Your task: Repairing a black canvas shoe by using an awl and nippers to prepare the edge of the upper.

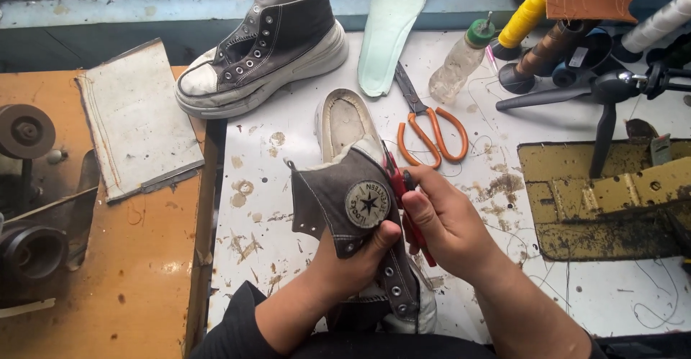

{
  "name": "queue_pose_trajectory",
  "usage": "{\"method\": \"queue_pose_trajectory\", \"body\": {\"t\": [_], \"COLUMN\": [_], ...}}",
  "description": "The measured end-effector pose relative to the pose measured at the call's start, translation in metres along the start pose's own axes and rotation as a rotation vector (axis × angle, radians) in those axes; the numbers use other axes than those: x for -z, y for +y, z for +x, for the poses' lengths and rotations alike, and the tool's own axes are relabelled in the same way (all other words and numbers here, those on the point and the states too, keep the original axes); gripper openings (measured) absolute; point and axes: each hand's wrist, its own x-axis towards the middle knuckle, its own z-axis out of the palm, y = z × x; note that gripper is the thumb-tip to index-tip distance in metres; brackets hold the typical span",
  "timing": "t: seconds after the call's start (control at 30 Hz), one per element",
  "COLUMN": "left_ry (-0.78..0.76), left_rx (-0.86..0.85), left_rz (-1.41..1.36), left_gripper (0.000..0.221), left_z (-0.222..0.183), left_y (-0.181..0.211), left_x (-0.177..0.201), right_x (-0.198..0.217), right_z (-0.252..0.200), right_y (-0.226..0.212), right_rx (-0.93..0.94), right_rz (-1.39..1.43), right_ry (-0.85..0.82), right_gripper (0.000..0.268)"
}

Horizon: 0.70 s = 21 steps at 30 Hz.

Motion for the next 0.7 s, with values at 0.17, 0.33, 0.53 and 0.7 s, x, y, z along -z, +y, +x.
{"method": "queue_pose_trajectory", "body": {"t": [0.17, 0.33, 0.53, 0.7], "left_ry": [0.067, 0.248, 0.296, 0.379], "left_rx": [-0.087, -0.092, 0.031, 0.137], "left_rz": [-0.191, 0.008, -0.127, -0.198], "left_gripper": [0.060, 0.061, 0.046, 0.034], "left_z": [-0.002, -0.014, -0.004, -0.001], "left_y": [-0.003, -0.024, 0.010, 0.017], "left_x": [0.000, 0.011, 0.010, 0.007], "right_x": [0.001, 0.002, -0.008, -0.009], "right_z": [-0.002, -0.007, -0.016, -0.017], "right_y": [0.015, 0.001, -0.008, -0.008], "right_rx": [0.090, 0.310, 0.343, 0.319], "right_rz": [0.672, 0.678, 0.197, 0.120], "right_ry": [0.125, 0.044, 0.131, 0.239], "right_gripper": [0.032, 0.041, 0.043, 0.041]}}
